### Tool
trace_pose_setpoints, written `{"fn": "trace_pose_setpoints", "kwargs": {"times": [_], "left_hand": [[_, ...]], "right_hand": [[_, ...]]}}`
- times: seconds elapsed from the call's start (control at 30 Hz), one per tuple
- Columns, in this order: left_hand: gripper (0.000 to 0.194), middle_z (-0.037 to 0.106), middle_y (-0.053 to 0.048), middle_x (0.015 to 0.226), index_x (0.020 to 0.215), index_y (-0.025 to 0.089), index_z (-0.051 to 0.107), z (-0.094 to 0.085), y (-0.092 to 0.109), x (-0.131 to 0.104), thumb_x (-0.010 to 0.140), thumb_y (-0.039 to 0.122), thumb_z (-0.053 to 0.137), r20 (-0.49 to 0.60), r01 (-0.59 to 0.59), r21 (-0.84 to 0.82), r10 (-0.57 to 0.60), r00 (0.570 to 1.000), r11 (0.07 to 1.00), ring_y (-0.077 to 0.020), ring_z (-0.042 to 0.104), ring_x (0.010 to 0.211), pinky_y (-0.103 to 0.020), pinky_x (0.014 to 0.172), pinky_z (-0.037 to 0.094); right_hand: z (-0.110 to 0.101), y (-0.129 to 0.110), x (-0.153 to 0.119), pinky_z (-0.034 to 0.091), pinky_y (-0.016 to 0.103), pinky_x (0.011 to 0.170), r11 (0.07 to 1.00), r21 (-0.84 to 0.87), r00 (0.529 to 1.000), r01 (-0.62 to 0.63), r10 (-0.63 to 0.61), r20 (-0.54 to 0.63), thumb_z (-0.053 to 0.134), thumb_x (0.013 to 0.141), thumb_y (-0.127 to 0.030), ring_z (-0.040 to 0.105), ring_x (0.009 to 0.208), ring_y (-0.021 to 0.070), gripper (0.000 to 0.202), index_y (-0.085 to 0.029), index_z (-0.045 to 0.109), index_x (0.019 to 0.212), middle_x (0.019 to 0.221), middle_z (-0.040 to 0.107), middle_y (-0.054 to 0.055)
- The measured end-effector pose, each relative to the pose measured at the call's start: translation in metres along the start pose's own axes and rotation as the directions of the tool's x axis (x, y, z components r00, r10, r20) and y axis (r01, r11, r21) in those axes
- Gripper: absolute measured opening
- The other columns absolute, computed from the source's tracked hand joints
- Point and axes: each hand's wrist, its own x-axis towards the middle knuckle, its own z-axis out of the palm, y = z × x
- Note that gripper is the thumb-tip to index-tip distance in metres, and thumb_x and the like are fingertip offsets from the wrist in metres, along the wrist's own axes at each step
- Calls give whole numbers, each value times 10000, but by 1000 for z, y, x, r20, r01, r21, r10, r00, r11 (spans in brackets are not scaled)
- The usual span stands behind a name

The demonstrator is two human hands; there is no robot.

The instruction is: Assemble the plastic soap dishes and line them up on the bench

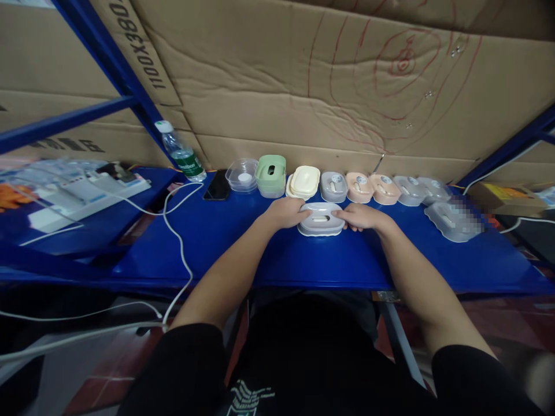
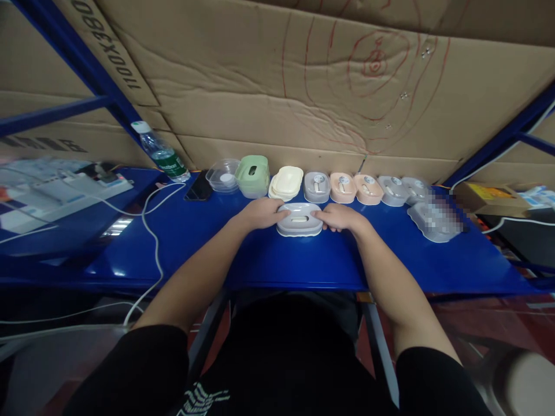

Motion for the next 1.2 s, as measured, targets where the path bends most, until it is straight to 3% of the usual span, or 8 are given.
{"fn": "trace_pose_setpoints", "kwargs": {"times": [0.23, 0.5, 0.6, 0.67, 0.77, 0.9, 0.97, 1.2], "left_hand": [[345, 796, -133, 1056, 1013, 205, 743, 5, -1, 2, 994, 485, 541, 63, 21, 27, -23, 998, 999, -321, 734, 1026, -361, 820, 519], [241, 772, -123, 941, 895, 207, 760, -2, 0, 1, 877, 447, 751, -29, 95, -116, -99, 995, 989, -357, 736, 977, -427, 856, 525], [251, 762, -100, 896, 911, 209, 776, -15, -1, -1, 919, 457, 738, -160, 100, -114, -118, 980, 988, -334, 726, 946, -425, 863, 525], [247, 754, -66, 853, 964, 221, 784, -26, -6, -3, 955, 455, 704, -358, 122, -165, -175, 917, 979, -283, 716, 886, -394, 848, 527], [274, 760, -78, 932, 1076, 203, 772, -44, -19, -7, 1022, 405, 595, -611, 173, -233, -282, 740, 957, -265, 703, 943, -394, 905, 524], [269, 690, -169, 1269, 1132, 181, 754, -59, -46, -14, 991, 289, 553, -714, 333, -220, -384, 585, 917, -368, 587, 1284, -520, 1150, 415], [292, 626, -193, 1399, 1170, 184, 754, -60, -59, -17, 941, 261, 590, -706, 421, -205, -431, 562, 884, -421, 491, 1402, -574, 1200, 364], [426, 464, -231, 1623, 1266, 157, 745, -49, -84, -19, 891, 326, 635, -596, 580, -56, -493, 634, 813, -459, 277, 1576, -636, 1254, 262]], "right_hand": [[3, -4, 3, 488, 353, 617, 995, -100, 999, -12, 8, -36, 428, 995, -797, 607, 510, 191, 762, -178, 723, 661, 564, 655, 86], [6, -6, 8, 462, 346, 697, 986, -168, 994, -2, -16, -106, 445, 1012, -773, 680, 693, 227, 736, -193, 708, 641, 719, 733, 106], [7, -6, 9, 466, 346, 693, 988, -156, 994, -6, -12, -112, 427, 1012, -784, 689, 701, 234, 747, -195, 698, 640, 721, 739, 109], [8, -6, 9, 471, 346, 691, 988, -156, 993, -3, -16, -120, 422, 1010, -787, 690, 697, 235, 749, -198, 696, 637, 721, 744, 109], [9, -4, 10, 473, 347, 691, 987, -164, 992, 7, -28, -122, 419, 1011, -785, 683, 679, 231, 745, -199, 699, 646, 729, 754, 102], [9, -1, 12, 470, 336, 683, 985, -174, 992, 13, -34, -118, 411, 1012, -782, 683, 662, 223, 742, -194, 716, 678, 738, 759, 98], [9, -1, 12, 473, 333, 683, 985, -170, 992, 14, -35, -122, 415, 1016, -770, 689, 670, 226, 727, -192, 724, 701, 738, 758, 100], [11, -3, 11, 454, 329, 660, 990, -137, 985, 39, -61, -162, 495, 997, -764, 699, 698, 239, 656, -209, 681, 699, 727, 748, 90]]}}
